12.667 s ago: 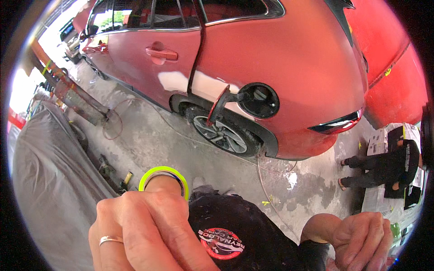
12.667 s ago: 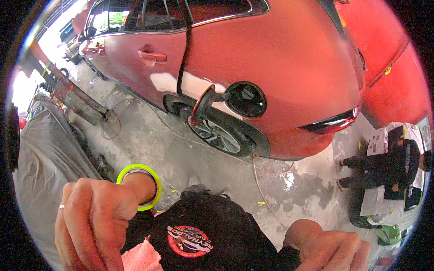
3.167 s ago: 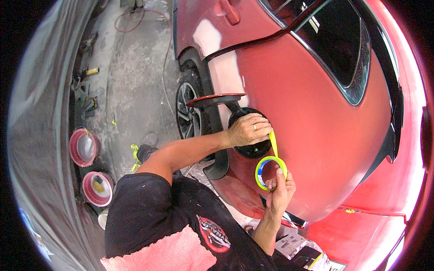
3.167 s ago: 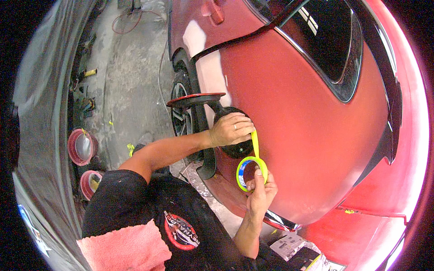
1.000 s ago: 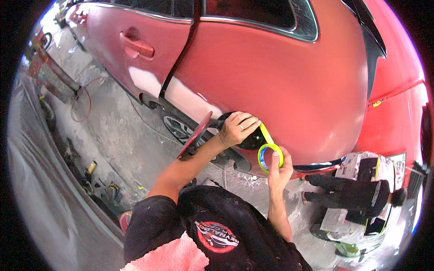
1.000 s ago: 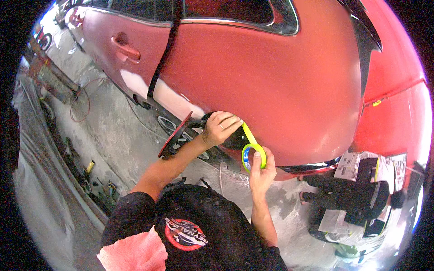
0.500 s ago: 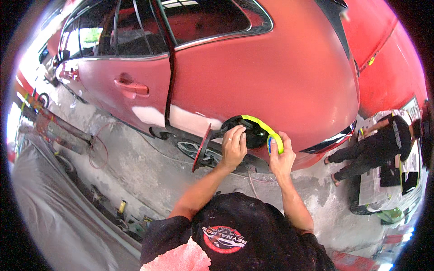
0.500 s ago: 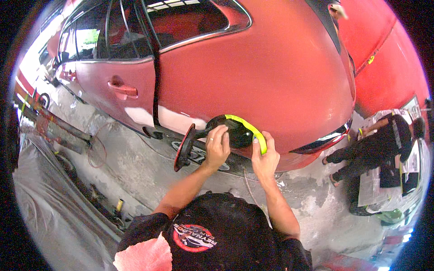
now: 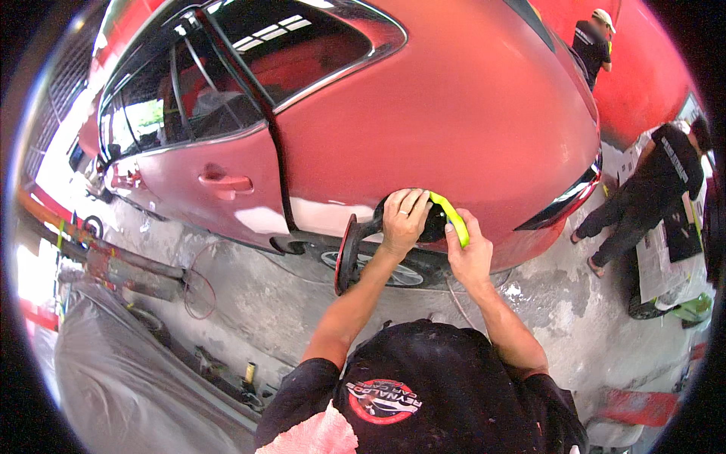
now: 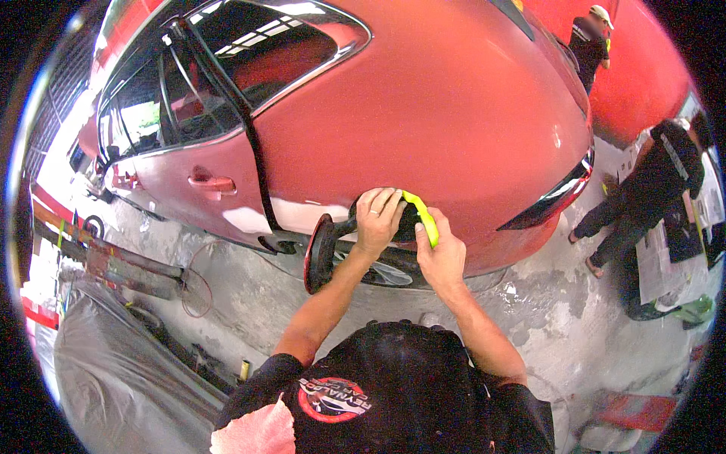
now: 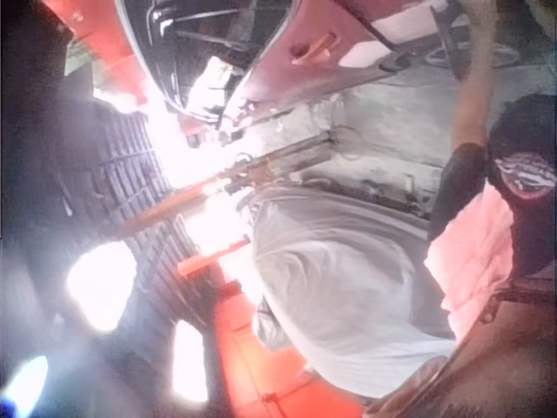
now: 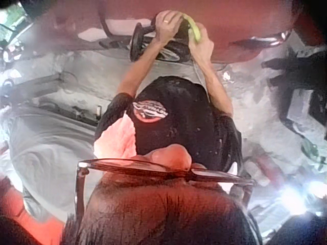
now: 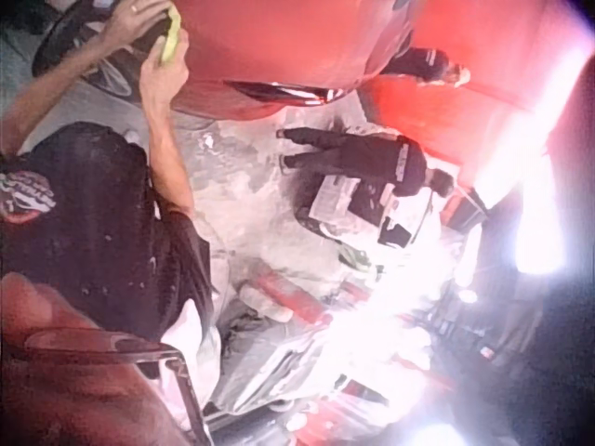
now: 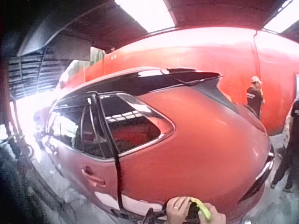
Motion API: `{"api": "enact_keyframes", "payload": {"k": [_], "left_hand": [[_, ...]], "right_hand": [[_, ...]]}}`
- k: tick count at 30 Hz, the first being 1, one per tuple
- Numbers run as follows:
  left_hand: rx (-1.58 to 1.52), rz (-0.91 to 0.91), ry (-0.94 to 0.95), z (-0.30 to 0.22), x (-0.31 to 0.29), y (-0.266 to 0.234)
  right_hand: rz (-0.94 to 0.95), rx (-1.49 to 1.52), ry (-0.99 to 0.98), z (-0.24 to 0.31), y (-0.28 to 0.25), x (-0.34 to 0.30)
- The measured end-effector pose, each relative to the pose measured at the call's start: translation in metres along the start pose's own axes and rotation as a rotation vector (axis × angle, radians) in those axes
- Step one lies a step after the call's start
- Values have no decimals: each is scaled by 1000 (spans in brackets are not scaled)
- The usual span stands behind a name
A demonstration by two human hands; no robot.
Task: The person arranges newspapers on a covered surface, then moves to a red car to apply green masking tape around the fuel filler cap. The person carefully smooths the tape onto the car's bodywork to create a sealed border around the cap.
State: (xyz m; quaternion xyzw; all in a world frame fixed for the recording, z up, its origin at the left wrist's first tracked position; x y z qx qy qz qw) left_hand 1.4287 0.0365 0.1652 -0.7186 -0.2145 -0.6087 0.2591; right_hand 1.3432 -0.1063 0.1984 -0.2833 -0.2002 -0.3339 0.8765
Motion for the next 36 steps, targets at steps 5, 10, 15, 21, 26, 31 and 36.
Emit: {"api": "enact_keyframes", "payload": {"k": [5, 10, 15, 21, 26, 31, 36], "left_hand": [[66, -35, 18, 4, -3, 4], [80, -21, 45, 5, -3, 4], [101, 4, 53, 5, -2, 4], [81, 30, 8, 3, 1, 3], [41, -34, -151, -9, 9, -4], [50, -139, -311, -8, 2, 2], [60, -160, -383, -5, -3, 5]], "right_hand": [[42, -56, -102, 4, 4, -17], [12, -139, -276, 11, -4, -16], [119, -446, -391, 9, -7, 4], [296, -623, -356, -1, -2, 25], [312, -618, -326, -4, 4, 24], [285, -598, -326, -4, 3, 24], [299, -593, -320, -3, 2, 29]]}}
Point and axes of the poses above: each hand's wrist, its own x-axis towards the middle knuckle, its own y-axis out of the palm, z = x × y, the point moved 7 cm from there along x, towards the middle knuckle, and after that the axes turned 13 degrees about -z, right-handed, at the moved point
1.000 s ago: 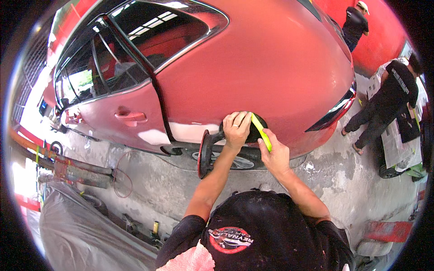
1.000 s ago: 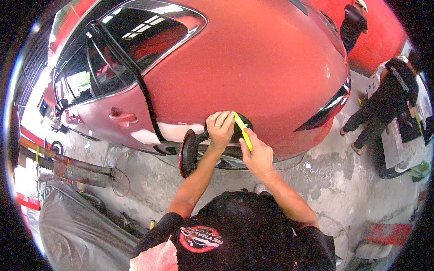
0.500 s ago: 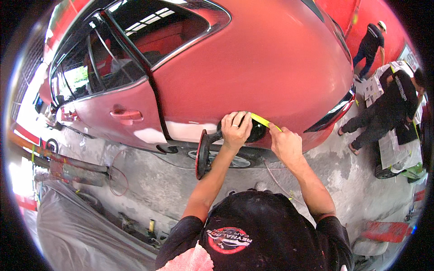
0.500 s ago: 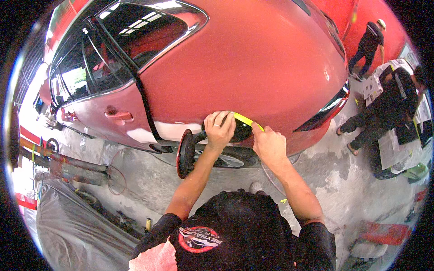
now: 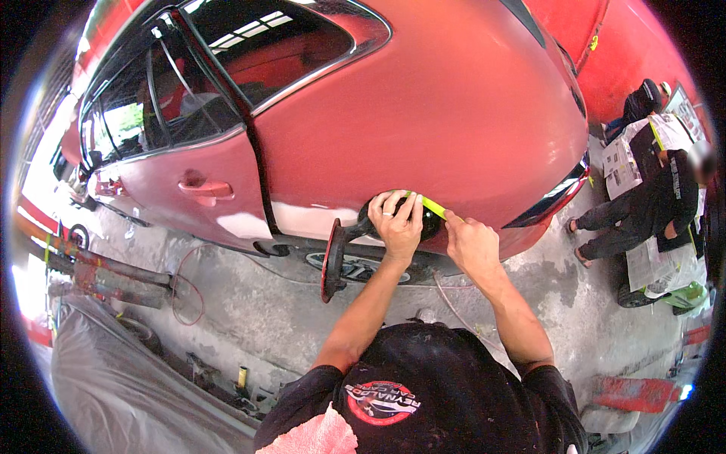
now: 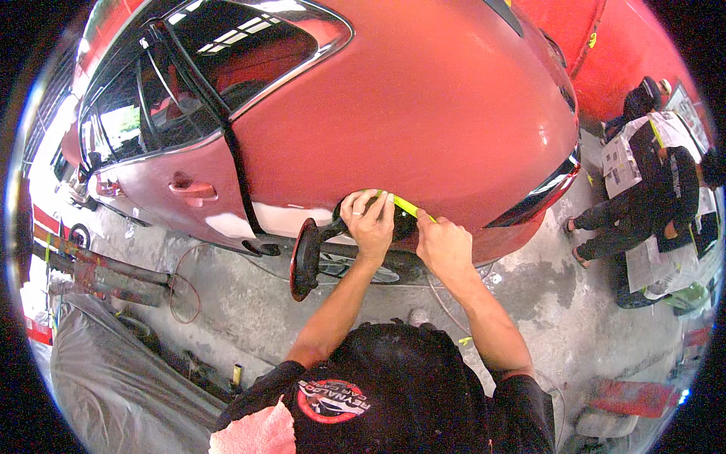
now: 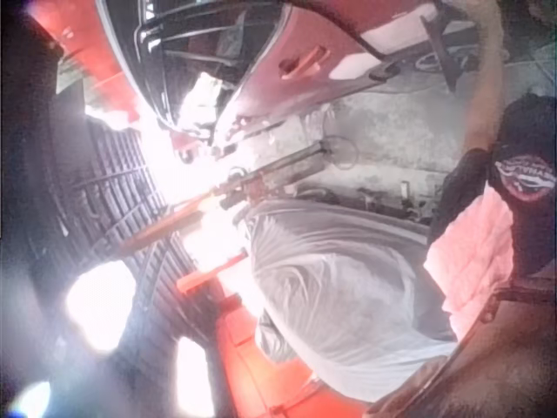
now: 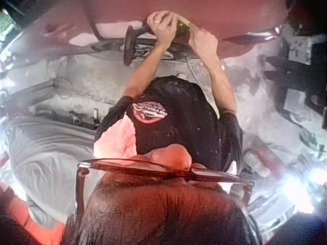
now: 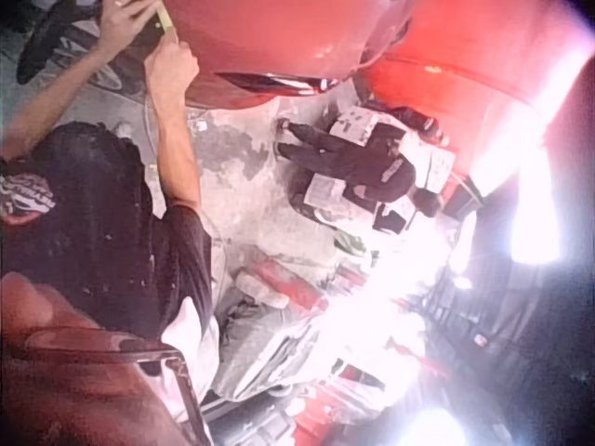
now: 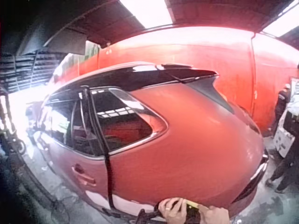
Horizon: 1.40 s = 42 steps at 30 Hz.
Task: The person arranges newspapers on a covered surface, then moves to a red car to apply green masking tape around the fuel filler cap. The person carefully smooths the tape onto the car's bodywork to create a sealed border around the cap.
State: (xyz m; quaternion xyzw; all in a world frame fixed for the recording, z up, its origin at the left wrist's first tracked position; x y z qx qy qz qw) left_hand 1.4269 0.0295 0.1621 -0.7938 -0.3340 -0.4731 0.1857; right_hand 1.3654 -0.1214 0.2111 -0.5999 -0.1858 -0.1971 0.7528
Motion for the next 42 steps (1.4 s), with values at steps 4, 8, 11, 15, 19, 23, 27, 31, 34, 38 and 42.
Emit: {"api": "enact_keyframes", "payload": {"k": [4, 8, 11, 15, 19, 23, 27, 31, 34, 38, 42], "left_hand": [[29, -4, -23, 0, 0, -1], [16, 15, -118, 6, -2, 1], [34, 37, -170, 1, 0, 3], [101, 37, -24, -7, 3, 2], [-65, 145, 238, 3, -4, 9], [-73, 246, 416, 3, -10, 6], [-91, 241, 415, -4, -8, 5], [-68, 237, 444, -4, -8, 4], [-89, 243, 402, -4, -8, 4], [-59, 262, 360, -8, -8, 4], [-72, 209, 318, -13, -6, 4]], "right_hand": [[29, -8, -3, 2, 1, -1], [37, 8, -4, 3, 3, -6], [37, 12, 8, 1, 5, -8], [18, 36, 16, -1, 7, -6], [46, 52, 50, -2, 9, -5], [59, 68, 66, -2, 7, -5], [61, 67, 76, -3, 9, -6], [41, 55, 51, -6, 13, -8], [26, 49, 45, -5, 11, -8], [39, 23, 48, -2, 12, -14], [41, 67, 42, 0, 21, -18]]}}
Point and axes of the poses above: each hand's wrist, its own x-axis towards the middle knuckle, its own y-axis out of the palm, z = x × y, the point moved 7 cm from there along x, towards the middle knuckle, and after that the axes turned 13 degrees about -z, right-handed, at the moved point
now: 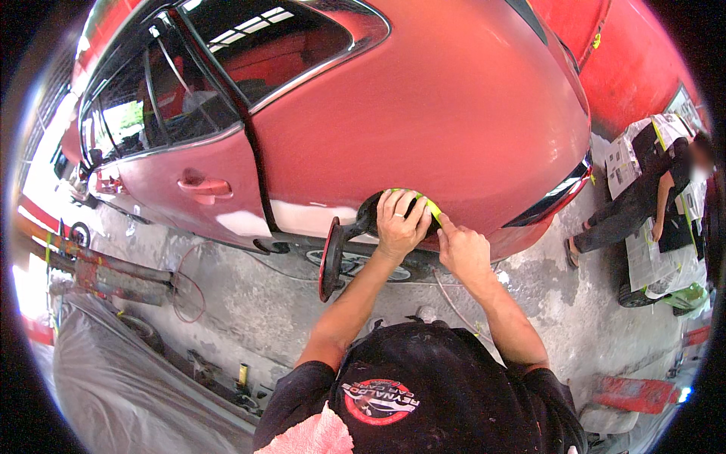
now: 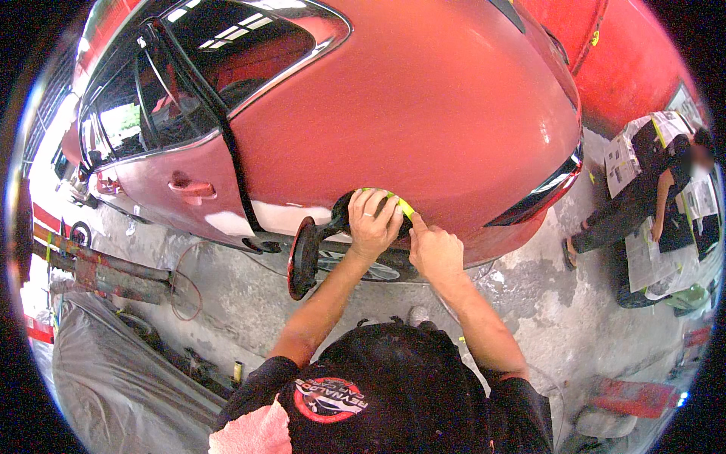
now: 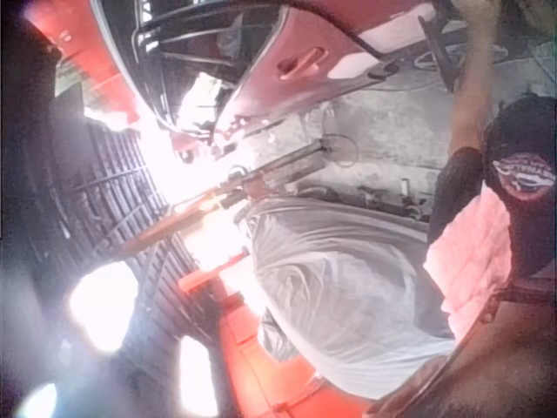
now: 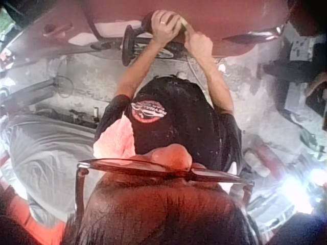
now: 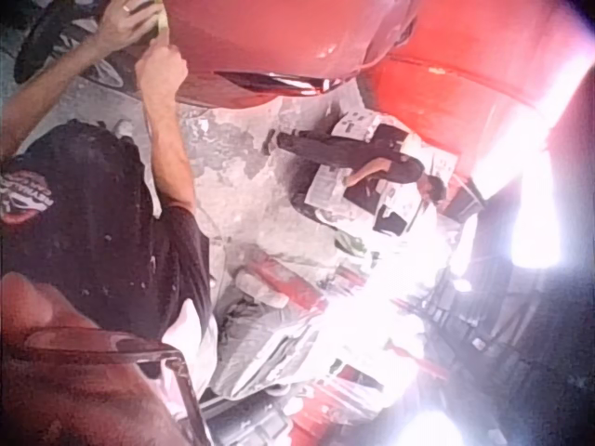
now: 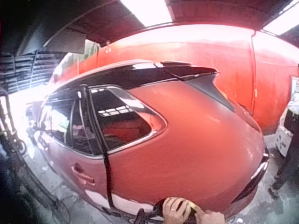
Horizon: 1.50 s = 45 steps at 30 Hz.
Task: The person arranges newspapers on a covered surface, then moves to a red car to apply green masking tape around the fuel filler cap. The person carefully smooths the tape onto the car's bodywork to create a sealed border around the cap.
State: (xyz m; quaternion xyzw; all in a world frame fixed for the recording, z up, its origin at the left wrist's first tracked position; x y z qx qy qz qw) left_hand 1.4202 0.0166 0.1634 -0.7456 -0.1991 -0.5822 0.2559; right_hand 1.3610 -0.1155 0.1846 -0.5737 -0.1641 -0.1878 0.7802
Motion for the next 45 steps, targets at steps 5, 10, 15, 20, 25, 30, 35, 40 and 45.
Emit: {"api": "enact_keyframes", "payload": {"k": [5, 10, 15, 20, 25, 30, 35, 40, 45], "left_hand": [[-30, -37, -81, -1, 3, 0], [-52, -34, -135, -7, 12, -5], [-39, -86, -151, -4, 7, -2], [-52, -81, -161, -6, 8, -1], [-43, -83, -191, -3, 3, -2], [-13, -100, -195, -2, -3, 2], [7, -91, -193, -1, -6, 5], [36, -82, -201, -3, -7, 8], [58, -57, -156, -6, 1, 7]], "right_hand": [[4, -12, -1, 4, 9, -9], [-40, -21, 26, 3, 8, -13], [-64, -25, 15, 7, 4, -12], [-49, -34, -8, 9, 2, -12], [-41, -45, -12, 11, 3, -10], [-43, -8, 5, 7, 9, -10], [-55, 17, 10, 7, 6, -11], [-71, 48, 10, 7, 9, -11], [-22, 37, 43, 3, 14, -7]]}}
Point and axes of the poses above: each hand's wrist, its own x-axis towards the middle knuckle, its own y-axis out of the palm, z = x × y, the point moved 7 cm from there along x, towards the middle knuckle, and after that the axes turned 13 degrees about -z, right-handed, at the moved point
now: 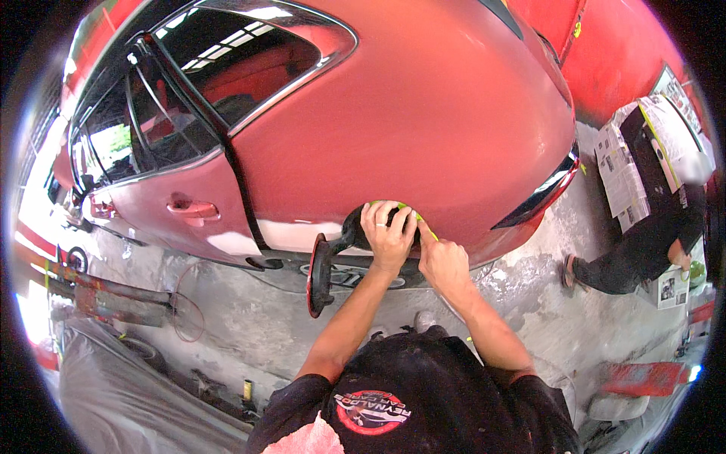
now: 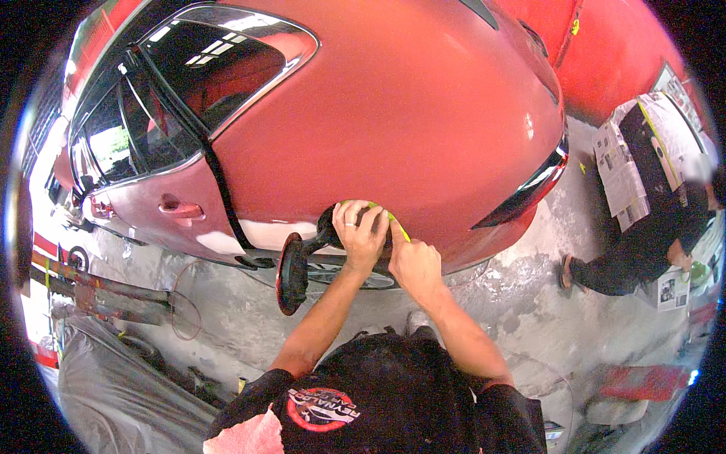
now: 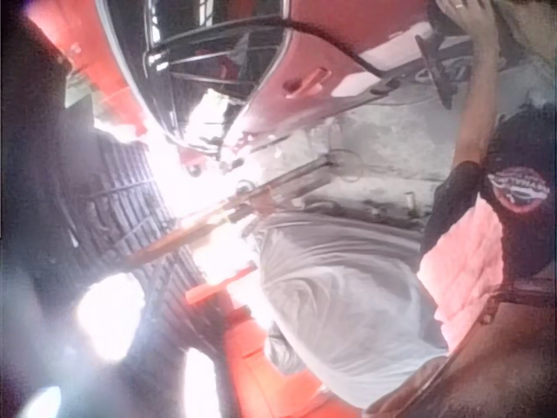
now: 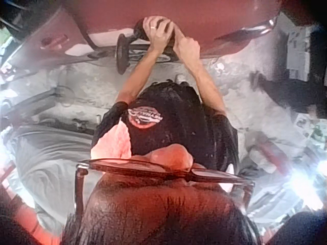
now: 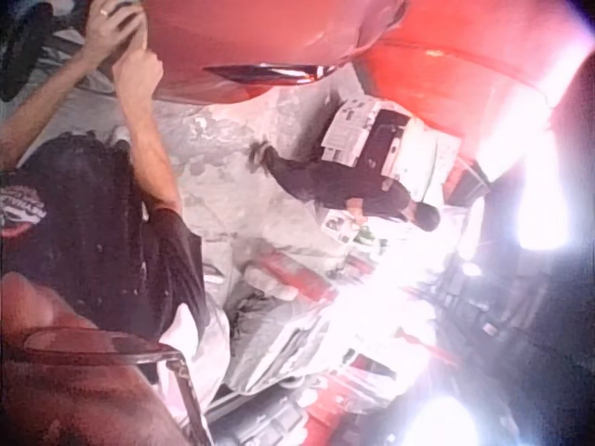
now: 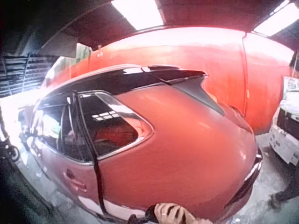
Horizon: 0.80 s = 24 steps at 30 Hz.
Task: The person arranges newspapers on a covered surface, then moves to a red car to apply green masking tape around the fuel filler cap. The person carefully smooths the tape onto the car's bodywork to create a sealed border around the cap.
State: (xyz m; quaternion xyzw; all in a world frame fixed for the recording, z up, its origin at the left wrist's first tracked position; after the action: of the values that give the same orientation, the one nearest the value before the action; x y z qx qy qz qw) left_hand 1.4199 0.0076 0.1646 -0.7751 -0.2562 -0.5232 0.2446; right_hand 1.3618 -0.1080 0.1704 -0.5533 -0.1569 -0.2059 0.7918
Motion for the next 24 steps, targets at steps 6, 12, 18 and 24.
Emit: {"api": "enact_keyframes", "payload": {"k": [6, 12, 18, 24], "left_hand": [[4, 11, 28, 2, 2, 1], [2, 57, 14, 1, 3, 3], [-10, 86, -13, 5, -3, -3], [-193, 60, -251, 28, 1, -13]], "right_hand": [[9, 72, 70, 0, 2, 5], [11, 118, 159, 0, 7, 2], [-3, 131, 178, -5, 13, -3], [-19, 130, 209, -3, 12, -6]]}}
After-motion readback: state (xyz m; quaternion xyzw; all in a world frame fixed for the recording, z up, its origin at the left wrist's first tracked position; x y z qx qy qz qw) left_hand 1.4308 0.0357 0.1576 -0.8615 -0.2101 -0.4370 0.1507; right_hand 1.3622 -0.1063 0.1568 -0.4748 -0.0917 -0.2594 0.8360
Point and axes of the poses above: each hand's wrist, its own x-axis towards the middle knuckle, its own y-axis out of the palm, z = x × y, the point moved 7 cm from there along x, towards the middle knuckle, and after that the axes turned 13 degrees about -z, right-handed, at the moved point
